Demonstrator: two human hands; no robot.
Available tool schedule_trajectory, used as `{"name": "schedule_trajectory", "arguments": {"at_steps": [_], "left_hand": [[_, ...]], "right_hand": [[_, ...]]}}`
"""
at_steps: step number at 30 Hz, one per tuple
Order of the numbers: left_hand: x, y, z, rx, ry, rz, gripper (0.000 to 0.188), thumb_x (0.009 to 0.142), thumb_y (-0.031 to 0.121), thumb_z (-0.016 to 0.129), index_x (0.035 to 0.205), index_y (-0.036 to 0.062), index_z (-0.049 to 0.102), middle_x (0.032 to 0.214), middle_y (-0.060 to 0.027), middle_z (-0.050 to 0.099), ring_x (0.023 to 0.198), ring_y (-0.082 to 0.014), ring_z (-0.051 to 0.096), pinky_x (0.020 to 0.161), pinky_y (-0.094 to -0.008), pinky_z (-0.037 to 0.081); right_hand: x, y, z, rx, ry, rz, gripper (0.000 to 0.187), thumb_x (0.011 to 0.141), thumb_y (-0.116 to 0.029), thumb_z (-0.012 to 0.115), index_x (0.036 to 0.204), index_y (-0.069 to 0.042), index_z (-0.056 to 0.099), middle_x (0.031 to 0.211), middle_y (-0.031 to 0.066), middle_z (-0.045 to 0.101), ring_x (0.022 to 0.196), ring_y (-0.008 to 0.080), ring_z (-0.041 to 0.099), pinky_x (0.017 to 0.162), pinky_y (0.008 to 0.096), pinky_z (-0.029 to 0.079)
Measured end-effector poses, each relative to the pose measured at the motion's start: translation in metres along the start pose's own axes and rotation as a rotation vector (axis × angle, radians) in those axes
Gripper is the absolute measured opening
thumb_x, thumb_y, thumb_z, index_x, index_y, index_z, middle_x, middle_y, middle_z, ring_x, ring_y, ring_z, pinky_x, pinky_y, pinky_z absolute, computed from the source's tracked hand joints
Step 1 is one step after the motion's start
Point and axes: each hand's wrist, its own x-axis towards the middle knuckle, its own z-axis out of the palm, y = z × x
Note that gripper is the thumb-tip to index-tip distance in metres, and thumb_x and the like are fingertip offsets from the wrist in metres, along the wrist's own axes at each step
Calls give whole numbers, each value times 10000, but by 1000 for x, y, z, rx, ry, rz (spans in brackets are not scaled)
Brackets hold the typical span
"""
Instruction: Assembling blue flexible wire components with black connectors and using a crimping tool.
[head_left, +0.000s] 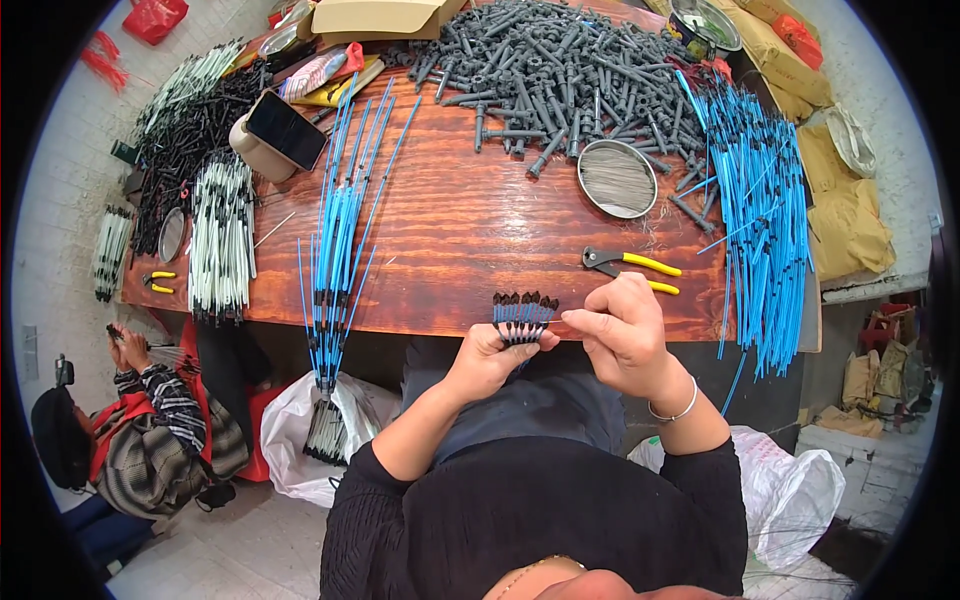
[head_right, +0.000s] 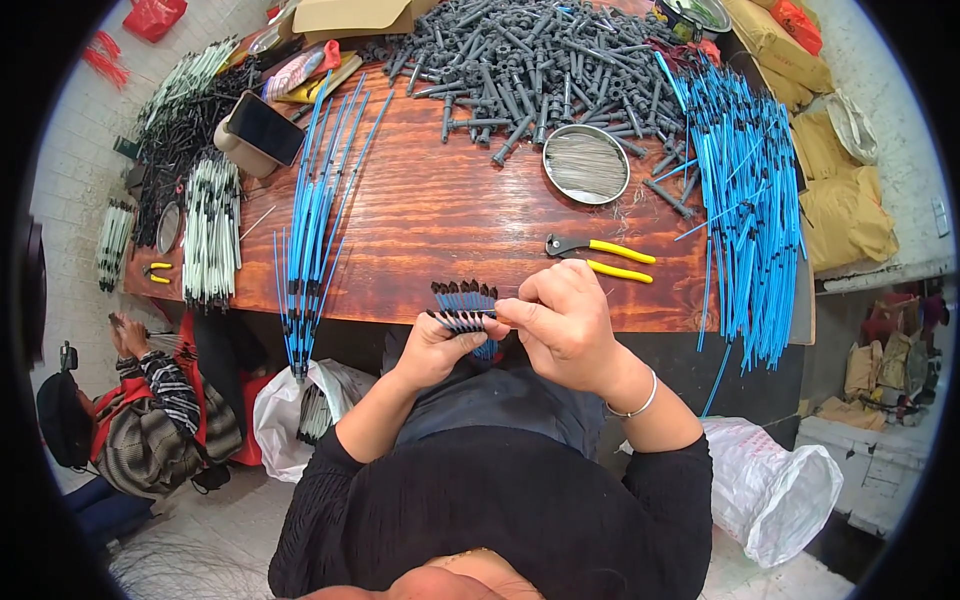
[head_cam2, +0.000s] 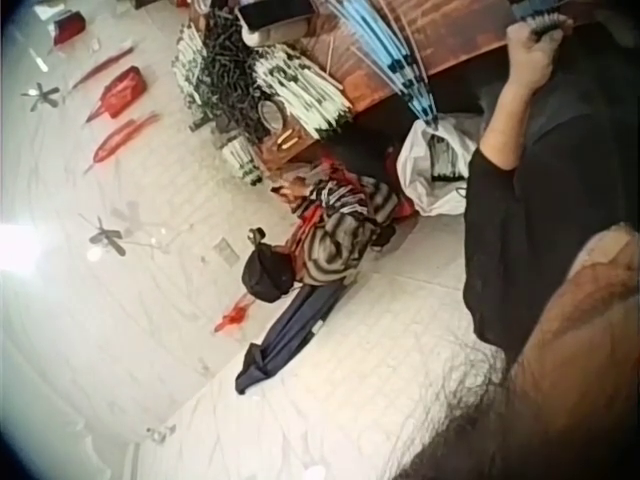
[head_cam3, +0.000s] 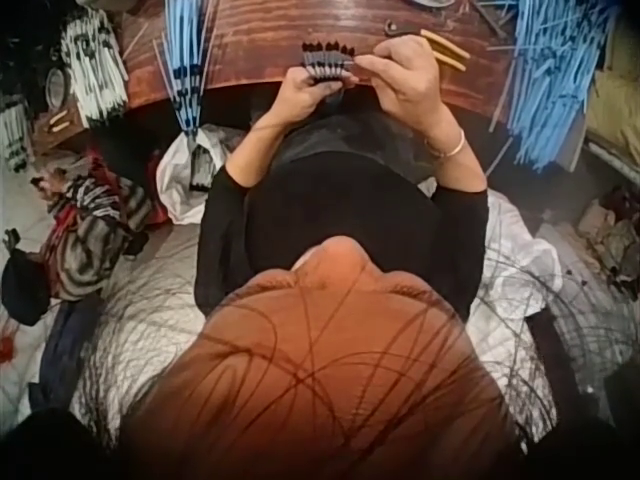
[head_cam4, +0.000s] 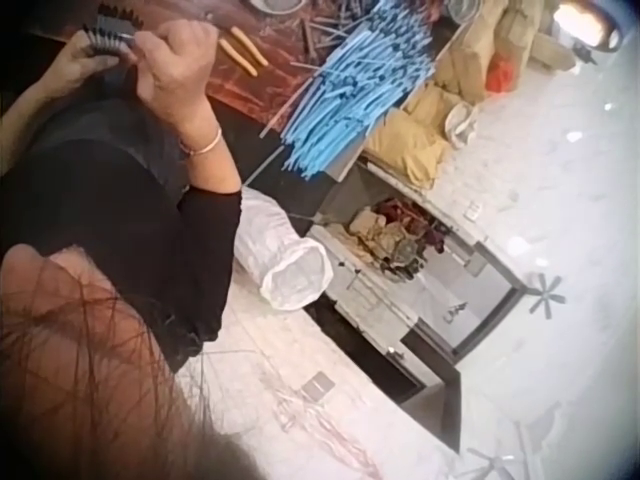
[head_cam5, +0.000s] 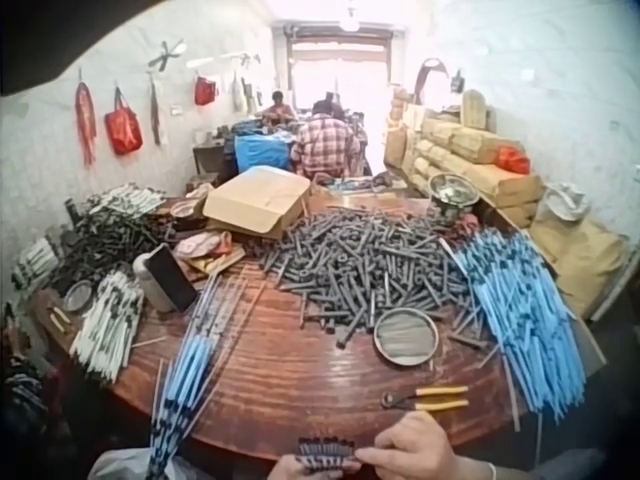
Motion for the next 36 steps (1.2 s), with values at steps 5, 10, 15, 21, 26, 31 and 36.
{"name": "schedule_trajectory", "arguments": {"at_steps": [5,10,15,21,26,31,36], "left_hand": [[0,1,-1,19,-10,-8,185,854,-24,563,1021,-8,640,980,-85,670,949,-158,616,859,-302,473],[0,-1,0,19,12,24,190,865,-7,559,1030,17,651,959,-39,675,903,-105,616,830,-263,483],[1,0,3,26,-1,29,197,867,-3,557,1039,23,648,960,-39,674,915,-106,613,838,-264,479],[0,4,4,95,9,46,216,864,-3,557,1060,31,641,964,-35,675,921,-102,612,845,-260,475],[0,3,2,53,-8,24,214,863,-2,557,1056,32,643,969,-32,677,921,-99,612,846,-257,473],[1,3,1,67,-8,21,203,864,6,561,1044,31,651,967,-31,679,920,-97,613,840,-257,476],[1,4,-1,90,-27,11,204,861,10,567,1045,34,653,962,-33,681,918,-94,613,833,-255,478]], "right_hand": [[4,2,-2,-26,-31,-60,335,534,23,675,851,-74,629,698,29,498,592,197,454,591,336,330],[9,1,-2,-42,-49,-104,341,542,7,693,868,-70,628,697,31,499,578,198,449,584,338,327],[9,0,3,18,-53,-64,305,556,-10,681,846,-87,632,703,15,496,604,184,472,602,329,338],[10,-6,6,-21,-48,-45,321,545,20,669,845,-85,632,703,18,504,606,184,481,599,328,337],[13,1,4,89,-80,-45,321,547,32,661,845,-83,629,705,22,512,610,188,490,600,328,341],[14,-1,5,71,-74,-19,318,549,36,657,843,-81,626,704,24,514,615,191,497,603,329,343],[15,5,4,177,-111,-16,317,542,35,653,838,-74,624,702,25,514,619,192,501,612,333,348]]}}
